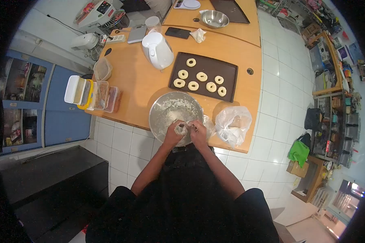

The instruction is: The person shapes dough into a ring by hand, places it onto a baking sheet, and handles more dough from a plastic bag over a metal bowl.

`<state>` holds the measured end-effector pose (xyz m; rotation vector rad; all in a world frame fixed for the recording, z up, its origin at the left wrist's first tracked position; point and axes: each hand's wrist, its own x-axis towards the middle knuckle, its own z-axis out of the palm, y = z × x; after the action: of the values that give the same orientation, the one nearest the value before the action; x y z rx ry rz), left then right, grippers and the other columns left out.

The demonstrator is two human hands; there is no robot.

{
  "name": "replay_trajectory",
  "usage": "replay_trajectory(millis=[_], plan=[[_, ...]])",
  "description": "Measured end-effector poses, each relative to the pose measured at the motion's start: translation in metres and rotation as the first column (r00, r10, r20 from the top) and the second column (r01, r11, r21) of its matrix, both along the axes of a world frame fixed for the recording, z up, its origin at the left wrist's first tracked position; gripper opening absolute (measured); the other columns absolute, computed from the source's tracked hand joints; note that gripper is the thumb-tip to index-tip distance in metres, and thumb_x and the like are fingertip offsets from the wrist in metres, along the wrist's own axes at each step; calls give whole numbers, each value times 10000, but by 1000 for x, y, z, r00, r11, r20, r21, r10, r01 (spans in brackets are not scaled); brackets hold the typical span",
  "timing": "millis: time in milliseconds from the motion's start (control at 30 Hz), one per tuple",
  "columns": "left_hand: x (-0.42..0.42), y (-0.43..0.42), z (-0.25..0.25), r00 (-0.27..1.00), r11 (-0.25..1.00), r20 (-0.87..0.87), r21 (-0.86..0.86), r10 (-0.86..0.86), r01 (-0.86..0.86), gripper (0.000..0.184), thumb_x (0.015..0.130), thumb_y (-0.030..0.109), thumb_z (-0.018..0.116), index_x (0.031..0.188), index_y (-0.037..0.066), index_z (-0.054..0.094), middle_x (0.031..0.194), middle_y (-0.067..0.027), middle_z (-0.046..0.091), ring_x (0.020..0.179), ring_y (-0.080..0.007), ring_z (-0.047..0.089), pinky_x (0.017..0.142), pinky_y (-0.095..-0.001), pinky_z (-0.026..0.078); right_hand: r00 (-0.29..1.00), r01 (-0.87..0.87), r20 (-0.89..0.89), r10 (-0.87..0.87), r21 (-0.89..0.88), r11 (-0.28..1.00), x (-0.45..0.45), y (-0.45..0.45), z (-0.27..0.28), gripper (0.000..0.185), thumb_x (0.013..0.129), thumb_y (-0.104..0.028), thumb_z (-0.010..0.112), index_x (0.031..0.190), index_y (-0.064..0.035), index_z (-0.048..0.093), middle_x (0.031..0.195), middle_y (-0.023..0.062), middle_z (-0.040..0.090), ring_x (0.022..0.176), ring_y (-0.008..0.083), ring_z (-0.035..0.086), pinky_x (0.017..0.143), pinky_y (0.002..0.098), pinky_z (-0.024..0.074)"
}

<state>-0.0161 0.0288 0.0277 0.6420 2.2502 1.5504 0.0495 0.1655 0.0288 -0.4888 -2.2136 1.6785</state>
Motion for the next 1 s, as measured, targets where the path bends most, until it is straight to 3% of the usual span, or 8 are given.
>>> replay_trajectory(millis=[100, 233, 333, 533, 733, 833, 933, 1000], plan=[[-2, -2, 0, 999, 999, 49, 32, -3, 1, 307, 718, 29, 675, 1019, 25, 615, 924, -121, 616, 931, -260, 588, 862, -350, 450, 997, 36, 70, -26, -147, 988, 0, 0, -10, 87, 853, 29, 553, 896, -2, 622, 865, 65, 621, 822, 138, 575, 749, 272, 454], [-9, -1, 7, 996, 998, 81, 56, -22, 17, 310, 736, 16, 659, 1042, 26, 613, 947, -131, 616, 939, -265, 585, 860, -352, 450, 1000, 18, 0, -19, -147, 989, 0, 4, -21, 79, 867, 17, 557, 909, 3, 623, 890, 48, 617, 851, 124, 565, 778, 260, 447], [-14, -5, 0, 994, 996, -63, -13, -88, 88, 297, 749, 22, 662, 1042, 23, 610, 953, -128, 624, 922, -259, 593, 839, -351, 461, 999, 38, 8, -37, -185, 982, 1, 2, -27, 77, 873, 13, 559, 915, 5, 623, 901, 47, 610, 854, 124, 563, 781, 258, 447], [-4, -5, -3, 996, 998, 80, -44, -31, 34, 261, 759, 78, 692, 1001, 20, 613, 933, -129, 638, 863, -236, 612, 783, -347, 481, 999, -23, 27, 29, -193, 981, 2, -1, -19, 67, 882, 15, 554, 905, 1, 616, 884, 34, 602, 843, 120, 563, 778, 253, 447], [-5, -3, -12, 997, 993, 72, -118, 3, 5, 282, 760, 90, 699, 1022, 23, 619, 921, -139, 649, 848, -234, 622, 766, -341, 488, 998, 29, 64, -16, -206, 978, 0, -6, -21, 68, 894, 19, 541, 880, 5, 605, 861, 30, 607, 826, 113, 565, 772, 252, 448], [-6, -6, -8, 999, 998, 10, -42, -44, 44, 302, 745, 49, 668, 1042, 27, 622, 925, -150, 655, 888, -267, 631, 802, -350, 485, 996, 54, 87, -33, -251, 966, -2, -4, -21, 65, 899, 11, 547, 893, 13, 611, 871, 40, 616, 838, 115, 573, 780, 254, 450], [-12, -14, -8, 995, 989, -15, -117, -96, 94, 361, 697, -19, 621, 1056, 20, 623, 952, -165, 654, 929, -304, 632, 844, -357, 475, 995, 23, 97, 2, -260, 965, 1, 0, -17, 64, 896, -8, 572, 916, 17, 628, 884, 51, 625, 855, 121, 580, 788, 255, 451], [-13, -16, -1, 997, 994, -13, -77, -80, 78, 401, 658, -55, 586, 1052, 11, 624, 963, -171, 653, 939, -316, 629, 861, -357, 468, 997, -16, 67, 37, -292, 956, -1, 2, -10, 70, 887, -21, 596, 928, 15, 641, 891, 59, 631, 868, 129, 583, 793, 260, 453]])
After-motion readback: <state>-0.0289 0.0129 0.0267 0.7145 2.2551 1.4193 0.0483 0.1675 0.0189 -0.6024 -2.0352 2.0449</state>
